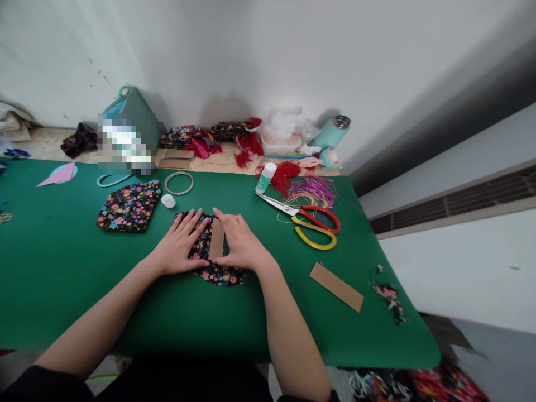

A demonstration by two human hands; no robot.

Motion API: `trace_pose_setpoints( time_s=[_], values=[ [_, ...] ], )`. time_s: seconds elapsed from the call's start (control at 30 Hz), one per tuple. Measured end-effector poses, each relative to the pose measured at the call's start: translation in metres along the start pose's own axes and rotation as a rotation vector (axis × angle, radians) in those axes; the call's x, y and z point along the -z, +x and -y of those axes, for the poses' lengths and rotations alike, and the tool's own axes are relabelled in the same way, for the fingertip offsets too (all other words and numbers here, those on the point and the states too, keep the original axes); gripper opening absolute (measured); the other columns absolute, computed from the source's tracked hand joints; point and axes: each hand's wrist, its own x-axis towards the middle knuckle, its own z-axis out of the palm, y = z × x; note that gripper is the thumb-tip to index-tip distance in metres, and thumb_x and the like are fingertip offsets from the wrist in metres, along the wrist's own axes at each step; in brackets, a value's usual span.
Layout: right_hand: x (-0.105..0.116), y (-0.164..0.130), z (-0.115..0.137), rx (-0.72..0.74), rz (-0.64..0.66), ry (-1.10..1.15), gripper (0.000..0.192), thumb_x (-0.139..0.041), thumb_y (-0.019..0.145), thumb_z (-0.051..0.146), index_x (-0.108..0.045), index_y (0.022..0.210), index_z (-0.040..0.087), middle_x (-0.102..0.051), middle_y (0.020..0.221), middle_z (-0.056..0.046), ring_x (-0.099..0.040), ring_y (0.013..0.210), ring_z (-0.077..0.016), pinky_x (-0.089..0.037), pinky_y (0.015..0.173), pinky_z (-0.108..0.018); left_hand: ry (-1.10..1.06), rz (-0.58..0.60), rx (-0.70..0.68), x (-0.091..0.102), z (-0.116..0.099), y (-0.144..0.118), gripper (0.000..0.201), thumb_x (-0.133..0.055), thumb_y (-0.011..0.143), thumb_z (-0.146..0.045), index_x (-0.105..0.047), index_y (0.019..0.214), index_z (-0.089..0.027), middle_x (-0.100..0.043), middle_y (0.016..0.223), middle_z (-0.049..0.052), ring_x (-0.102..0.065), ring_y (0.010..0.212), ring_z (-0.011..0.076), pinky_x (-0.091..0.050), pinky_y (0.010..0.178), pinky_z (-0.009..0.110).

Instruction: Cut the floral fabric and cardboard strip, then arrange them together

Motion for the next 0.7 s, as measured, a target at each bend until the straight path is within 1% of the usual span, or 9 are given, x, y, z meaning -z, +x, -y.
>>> trace_pose_setpoints(
  time_s=[0.17,0.23,0.33,0.4,0.5,0.7],
  values=[
    [0.0011,0.0000,0.0012,0.015,-0.022,0.040,0.118,-0.077,0.066,0.031,0.006,0.150,0.030,-0.039,0.140,-0.014,-0.037,0.130,-0.0344,-0.031,0.107,-0.061,-0.002,0.002,-0.001,0.0002,0.0001,-0.0002,0.103,-0.047,0.073,-0.078,-0.020,0.150,-0.014,-0.012,0.157,0.019,-0.008,0.145,0.0360,-0.006,0.115,0.055],
    [0.0010,0.0000,0.0015,0.016,-0.031,0.063,0.119,-0.078,0.066,0.030,0.005,0.150,0.031,-0.038,0.141,-0.014,-0.037,0.129,-0.0338,-0.034,0.106,-0.060,0.001,0.004,0.000,0.0006,-0.0002,-0.0002,0.103,-0.048,0.073,-0.077,-0.020,0.150,-0.014,-0.012,0.157,0.019,-0.007,0.145,0.0358,-0.006,0.115,0.055],
    [0.0006,0.0001,0.0011,0.008,-0.015,0.095,0.121,-0.080,0.065,0.026,0.006,0.150,0.032,-0.036,0.144,-0.013,-0.039,0.127,-0.0325,-0.038,0.104,-0.057,0.007,0.011,0.004,0.0013,-0.0009,0.0001,0.103,-0.048,0.074,-0.077,-0.021,0.150,-0.013,-0.012,0.157,0.019,-0.007,0.145,0.0356,-0.006,0.115,0.054],
    [0.0002,0.0001,0.0004,0.003,-0.003,0.100,0.122,-0.079,0.065,0.025,0.008,0.150,0.034,-0.035,0.145,-0.012,-0.040,0.126,-0.0326,-0.038,0.103,-0.058,0.008,0.015,0.005,0.0018,-0.0013,0.0003,0.103,-0.047,0.074,-0.077,-0.021,0.150,-0.012,-0.012,0.157,0.019,-0.007,0.145,0.0356,-0.006,0.115,0.054],
    [-0.0005,0.0002,-0.0008,-0.006,0.001,0.092,0.124,-0.080,0.065,0.026,0.010,0.149,0.035,-0.035,0.145,-0.012,-0.041,0.125,-0.0328,-0.038,0.103,-0.059,0.005,0.013,0.004,0.0019,-0.0015,0.0002,0.103,-0.047,0.074,-0.077,-0.021,0.150,-0.013,-0.012,0.157,0.019,-0.007,0.145,0.0356,-0.006,0.115,0.054],
    [-0.0018,-0.0002,-0.0035,-0.036,0.011,0.070,0.123,-0.082,0.065,0.031,0.008,0.150,0.034,-0.038,0.142,-0.012,-0.040,0.126,-0.0329,-0.038,0.104,-0.057,0.016,0.021,0.008,0.0022,-0.0015,0.0001,0.103,-0.048,0.073,-0.077,-0.022,0.149,-0.013,-0.012,0.157,0.019,-0.008,0.145,0.0356,-0.005,0.115,0.054]
  ],
)
